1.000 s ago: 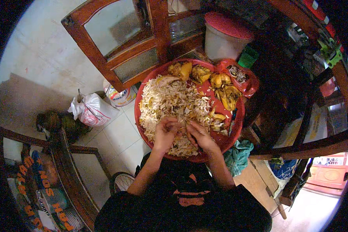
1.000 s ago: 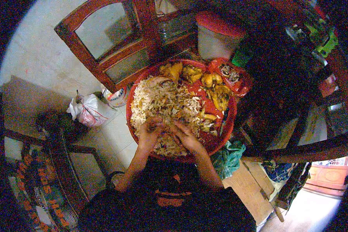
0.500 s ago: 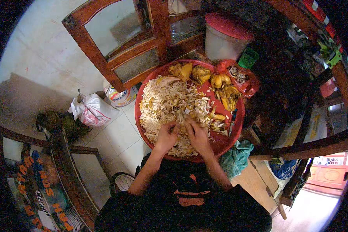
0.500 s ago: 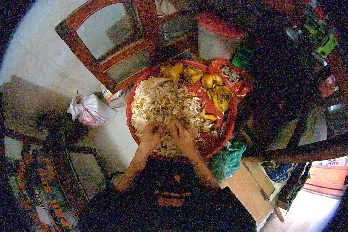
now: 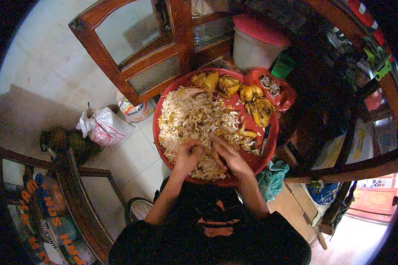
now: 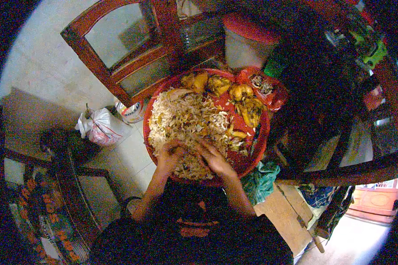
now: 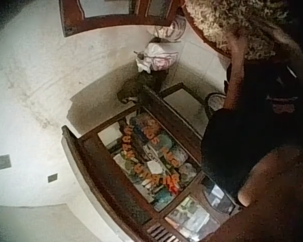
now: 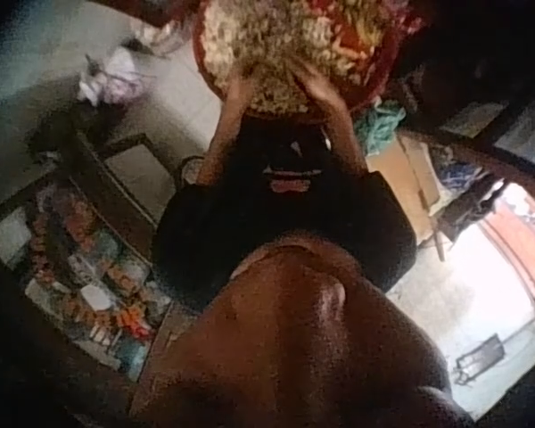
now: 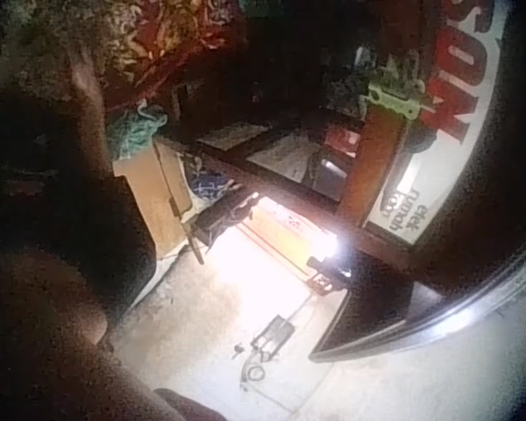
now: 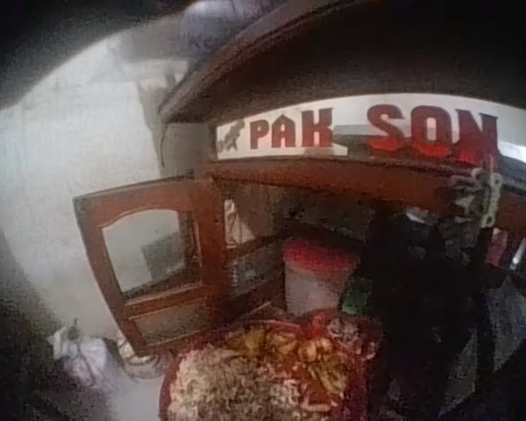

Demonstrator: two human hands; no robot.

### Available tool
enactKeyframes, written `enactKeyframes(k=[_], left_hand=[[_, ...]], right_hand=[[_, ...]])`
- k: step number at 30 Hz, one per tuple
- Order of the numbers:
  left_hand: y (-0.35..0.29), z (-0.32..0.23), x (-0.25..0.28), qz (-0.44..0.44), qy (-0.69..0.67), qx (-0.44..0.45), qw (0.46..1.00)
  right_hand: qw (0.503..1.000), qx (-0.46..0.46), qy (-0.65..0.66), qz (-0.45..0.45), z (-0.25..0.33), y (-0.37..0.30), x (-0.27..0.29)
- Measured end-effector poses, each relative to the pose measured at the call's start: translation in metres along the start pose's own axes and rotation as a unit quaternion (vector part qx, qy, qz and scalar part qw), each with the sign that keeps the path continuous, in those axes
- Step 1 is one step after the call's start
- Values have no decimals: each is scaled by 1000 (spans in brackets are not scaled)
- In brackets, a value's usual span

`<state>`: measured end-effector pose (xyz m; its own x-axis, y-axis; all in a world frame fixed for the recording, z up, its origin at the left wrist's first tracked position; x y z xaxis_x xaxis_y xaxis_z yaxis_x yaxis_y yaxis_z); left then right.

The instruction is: Shredding cooked chicken by hand into a large tray.

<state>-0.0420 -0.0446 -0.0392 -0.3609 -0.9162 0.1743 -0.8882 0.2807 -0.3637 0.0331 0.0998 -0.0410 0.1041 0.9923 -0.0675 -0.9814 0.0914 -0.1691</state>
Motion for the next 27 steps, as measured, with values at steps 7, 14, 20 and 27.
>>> enactKeyframes(k=[7, 14, 20, 27], left_hand=[[-2, 1, -17, 85, 59, 33, 994], [14, -14, -2, 67, 171, -41, 982], [38, -35, -8, 8, 293, -166, 941], [32, -62, -13, 41, 105, -120, 986]], right_hand=[[979, -112, 155, -75, -22, -1, -9], [954, 60, 109, -272, 73, 24, 93], [899, 207, 249, -295, 117, 62, 181], [920, 131, 340, -147, 112, 54, 121]])
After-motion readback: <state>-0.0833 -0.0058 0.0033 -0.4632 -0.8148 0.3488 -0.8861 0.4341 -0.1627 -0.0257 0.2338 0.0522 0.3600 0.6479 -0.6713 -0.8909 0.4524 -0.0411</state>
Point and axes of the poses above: each hand's wrist, its own y-axis towards the middle knuckle, its own x-axis out of the back of the hand, z = x × y, the point moved 7 cm from there along y, towards the middle knuckle, and after that the axes turned 14 degrees about x, right-handed, at the moved point
